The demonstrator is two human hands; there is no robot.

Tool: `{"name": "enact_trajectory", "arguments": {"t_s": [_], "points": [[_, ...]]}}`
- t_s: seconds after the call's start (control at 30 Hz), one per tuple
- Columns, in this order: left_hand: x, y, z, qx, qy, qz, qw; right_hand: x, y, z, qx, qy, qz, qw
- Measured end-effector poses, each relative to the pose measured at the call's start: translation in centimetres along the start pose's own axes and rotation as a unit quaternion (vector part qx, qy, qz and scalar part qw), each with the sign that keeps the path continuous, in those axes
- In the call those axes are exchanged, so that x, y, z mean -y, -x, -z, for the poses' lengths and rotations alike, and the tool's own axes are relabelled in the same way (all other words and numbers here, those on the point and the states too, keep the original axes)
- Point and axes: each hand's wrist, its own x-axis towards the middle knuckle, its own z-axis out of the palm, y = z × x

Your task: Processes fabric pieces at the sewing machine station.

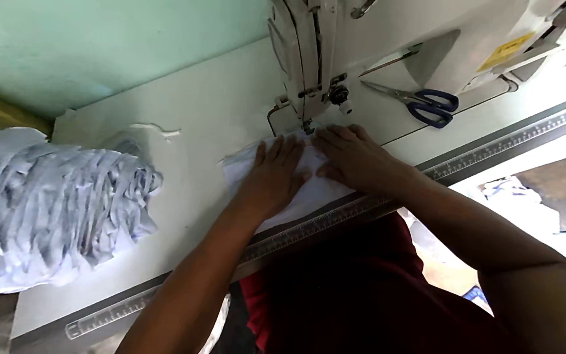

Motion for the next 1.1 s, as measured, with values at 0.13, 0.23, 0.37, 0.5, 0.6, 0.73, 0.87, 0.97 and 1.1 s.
{"name": "enact_trajectory", "arguments": {"t_s": [0.13, 0.23, 0.37, 0.5, 0.6, 0.73, 0.87, 0.97, 1.1], "points": [[0.1, -0.7, 0.1, -0.002, 0.004, 0.013, 1.0, -0.7, -0.2, -0.6, -0.052, 0.009, -0.011, 0.999], [0.4, -0.7, 0.3, -0.004, 0.017, -0.009, 1.0, -0.3, 0.3, -0.8, -0.099, 0.006, -0.005, 0.995], [0.6, 0.1, 0.5, -0.026, 0.019, -0.086, 0.996, 1.0, 1.4, -0.8, -0.105, -0.014, 0.057, 0.993], [1.5, 0.6, 0.5, -0.009, 0.017, -0.113, 0.993, 1.3, 1.7, -1.2, -0.105, 0.005, 0.06, 0.993], [2.0, 0.7, 0.2, -0.025, 0.015, -0.124, 0.992, 1.6, 1.7, -1.1, -0.098, 0.01, 0.051, 0.994], [2.3, 0.7, 0.3, -0.026, 0.025, -0.128, 0.991, 1.8, 1.7, -0.8, -0.091, 0.006, 0.045, 0.995], [2.8, 0.5, 0.1, -0.028, 0.031, -0.132, 0.99, 1.7, 1.6, -0.9, -0.083, 0.013, 0.046, 0.995], [3.1, 0.4, -0.1, -0.026, 0.029, -0.132, 0.99, 1.7, 1.5, -0.9, -0.075, 0.008, 0.037, 0.996], [3.2, 0.2, -0.1, -0.024, 0.028, -0.131, 0.991, 1.6, 1.4, -1.0, -0.075, 0.006, 0.03, 0.997]]}}
